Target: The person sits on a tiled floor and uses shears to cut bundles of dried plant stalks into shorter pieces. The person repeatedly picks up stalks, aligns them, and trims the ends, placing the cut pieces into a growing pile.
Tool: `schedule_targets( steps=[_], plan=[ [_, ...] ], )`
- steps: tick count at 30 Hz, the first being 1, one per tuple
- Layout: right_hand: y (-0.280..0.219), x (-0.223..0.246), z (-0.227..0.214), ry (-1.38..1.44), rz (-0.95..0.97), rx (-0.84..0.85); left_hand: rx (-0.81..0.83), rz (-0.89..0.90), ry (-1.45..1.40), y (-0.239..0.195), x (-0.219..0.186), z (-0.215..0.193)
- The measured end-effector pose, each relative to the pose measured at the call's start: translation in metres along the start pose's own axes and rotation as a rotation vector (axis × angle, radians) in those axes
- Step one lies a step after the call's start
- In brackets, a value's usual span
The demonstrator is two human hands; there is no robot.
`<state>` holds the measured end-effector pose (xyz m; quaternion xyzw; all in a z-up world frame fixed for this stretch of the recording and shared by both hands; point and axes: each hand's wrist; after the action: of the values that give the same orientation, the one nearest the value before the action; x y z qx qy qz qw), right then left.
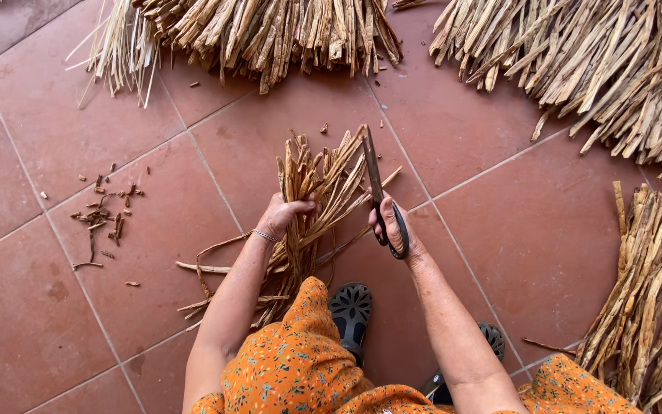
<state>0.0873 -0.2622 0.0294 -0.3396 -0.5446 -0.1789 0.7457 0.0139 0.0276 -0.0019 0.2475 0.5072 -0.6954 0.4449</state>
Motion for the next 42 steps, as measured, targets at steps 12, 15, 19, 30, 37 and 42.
schedule_targets(
  steps=[12, 15, 19, 30, 37, 42],
  plan=[
    [-0.002, 0.004, 0.001, -0.302, -0.042, -0.216, 0.015, 0.035, 0.154, -0.002, 0.000, 0.003],
    [-0.001, 0.001, 0.010, -0.661, -0.024, -0.304, -0.007, 0.068, 0.165, 0.000, -0.003, 0.014],
    [0.001, -0.001, 0.033, -0.805, 0.046, -0.272, 0.013, 0.083, 0.199, 0.003, -0.006, 0.031],
    [-0.003, 0.012, 0.055, -0.862, -0.004, -0.250, 0.090, 0.021, 0.182, 0.000, -0.007, 0.047],
    [-0.002, 0.007, 0.051, -0.545, 0.150, -0.172, -0.012, 0.003, 0.075, 0.003, -0.007, 0.039],
    [-0.001, -0.006, 0.043, -0.449, 0.133, -0.193, -0.185, 0.043, 0.068, 0.001, -0.008, 0.017]
  ],
)
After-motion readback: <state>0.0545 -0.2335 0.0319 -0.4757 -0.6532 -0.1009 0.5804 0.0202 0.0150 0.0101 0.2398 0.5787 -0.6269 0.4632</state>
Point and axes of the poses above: each hand's wrist, its own y-axis towards the middle knuckle, its own z-axis out of the palm, x = y × z, and after that the axes turned 13 degrees about x, right-handed
